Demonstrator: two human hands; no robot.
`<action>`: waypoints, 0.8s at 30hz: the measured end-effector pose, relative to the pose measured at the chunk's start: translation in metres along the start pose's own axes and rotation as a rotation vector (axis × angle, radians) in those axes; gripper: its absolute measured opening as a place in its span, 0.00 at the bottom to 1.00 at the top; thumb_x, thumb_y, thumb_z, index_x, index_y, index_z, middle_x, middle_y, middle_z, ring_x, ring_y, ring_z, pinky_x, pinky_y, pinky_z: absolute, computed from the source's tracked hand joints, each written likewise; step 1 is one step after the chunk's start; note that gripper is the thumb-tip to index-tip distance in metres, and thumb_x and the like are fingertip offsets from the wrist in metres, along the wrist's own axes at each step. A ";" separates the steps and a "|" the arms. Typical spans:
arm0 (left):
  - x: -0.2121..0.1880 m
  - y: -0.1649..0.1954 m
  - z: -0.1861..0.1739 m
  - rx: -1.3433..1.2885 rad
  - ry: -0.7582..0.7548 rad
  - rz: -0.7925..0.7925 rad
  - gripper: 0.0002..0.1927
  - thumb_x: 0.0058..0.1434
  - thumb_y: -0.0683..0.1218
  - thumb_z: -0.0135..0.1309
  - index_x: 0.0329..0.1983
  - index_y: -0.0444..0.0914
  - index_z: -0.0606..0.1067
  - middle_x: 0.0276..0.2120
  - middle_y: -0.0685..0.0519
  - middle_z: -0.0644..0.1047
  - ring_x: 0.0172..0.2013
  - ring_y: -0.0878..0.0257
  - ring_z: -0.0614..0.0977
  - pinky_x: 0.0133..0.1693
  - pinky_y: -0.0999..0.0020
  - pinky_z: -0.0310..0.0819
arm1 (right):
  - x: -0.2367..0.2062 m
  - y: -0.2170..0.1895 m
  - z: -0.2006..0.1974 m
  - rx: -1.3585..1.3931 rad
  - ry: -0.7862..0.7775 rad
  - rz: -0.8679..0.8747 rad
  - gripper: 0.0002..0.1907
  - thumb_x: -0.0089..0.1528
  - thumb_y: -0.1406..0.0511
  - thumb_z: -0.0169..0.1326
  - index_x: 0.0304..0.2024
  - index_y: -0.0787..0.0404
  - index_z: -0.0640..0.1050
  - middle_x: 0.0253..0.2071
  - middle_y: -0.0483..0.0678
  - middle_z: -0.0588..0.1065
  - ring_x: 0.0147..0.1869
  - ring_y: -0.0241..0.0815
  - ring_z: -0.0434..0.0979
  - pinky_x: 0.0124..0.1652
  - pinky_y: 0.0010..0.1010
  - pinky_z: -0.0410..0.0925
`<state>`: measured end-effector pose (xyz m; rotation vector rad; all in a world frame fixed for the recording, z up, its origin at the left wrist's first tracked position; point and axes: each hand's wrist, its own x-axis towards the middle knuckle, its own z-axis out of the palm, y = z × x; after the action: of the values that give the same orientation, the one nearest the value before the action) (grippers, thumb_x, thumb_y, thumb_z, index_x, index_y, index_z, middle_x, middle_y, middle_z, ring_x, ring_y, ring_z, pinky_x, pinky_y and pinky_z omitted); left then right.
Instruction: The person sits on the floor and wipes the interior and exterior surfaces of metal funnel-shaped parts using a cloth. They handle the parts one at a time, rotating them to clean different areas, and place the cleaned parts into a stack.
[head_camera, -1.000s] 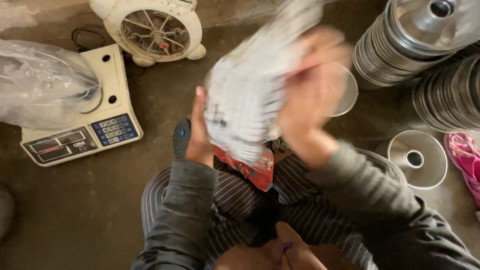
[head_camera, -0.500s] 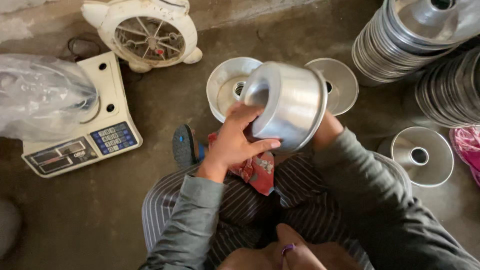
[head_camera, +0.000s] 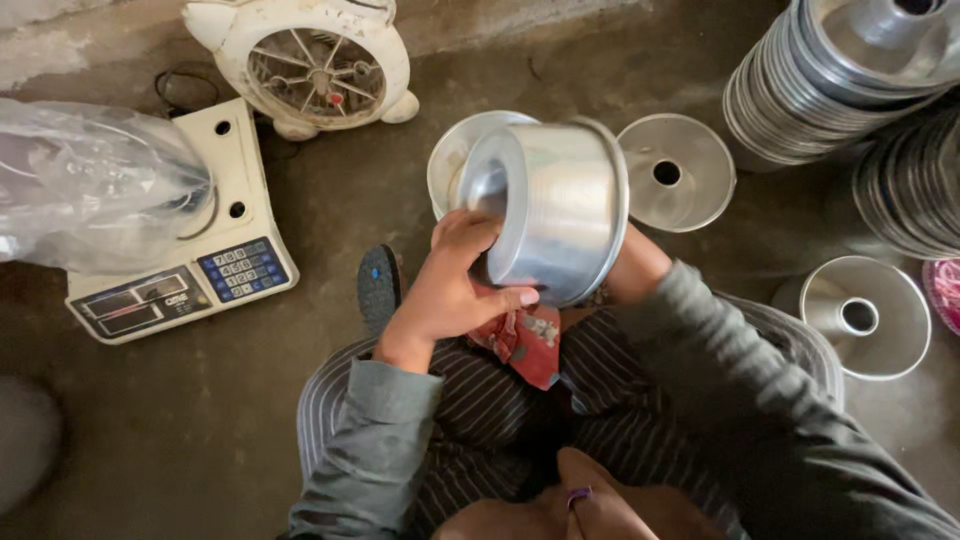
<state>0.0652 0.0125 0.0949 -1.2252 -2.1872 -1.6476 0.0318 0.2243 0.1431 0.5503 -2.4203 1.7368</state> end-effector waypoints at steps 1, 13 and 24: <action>0.008 0.001 0.000 -0.209 -0.020 -0.101 0.31 0.63 0.60 0.62 0.59 0.34 0.75 0.54 0.51 0.77 0.56 0.60 0.78 0.58 0.65 0.73 | -0.003 -0.003 -0.001 -0.014 0.002 0.005 0.25 0.60 0.60 0.60 0.58 0.61 0.75 0.60 0.54 0.74 0.65 0.55 0.74 0.63 0.49 0.63; 0.018 0.026 0.013 0.067 0.022 -0.109 0.33 0.56 0.55 0.69 0.60 0.34 0.74 0.53 0.47 0.78 0.55 0.53 0.79 0.59 0.58 0.70 | -0.005 -0.007 -0.004 0.048 0.001 0.017 0.22 0.63 0.60 0.61 0.58 0.60 0.77 0.59 0.52 0.76 0.62 0.51 0.78 0.60 0.43 0.69; 0.009 0.031 0.013 -0.237 0.121 -0.211 0.35 0.59 0.56 0.67 0.60 0.31 0.69 0.49 0.49 0.77 0.51 0.58 0.78 0.55 0.62 0.73 | -0.016 -0.002 0.013 0.079 0.038 -0.019 0.21 0.65 0.63 0.59 0.59 0.63 0.75 0.57 0.52 0.76 0.60 0.50 0.78 0.58 0.41 0.72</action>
<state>0.0842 0.0304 0.1182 -0.9398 -2.1591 -2.0555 0.0485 0.2151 0.1355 0.5424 -2.3222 1.8247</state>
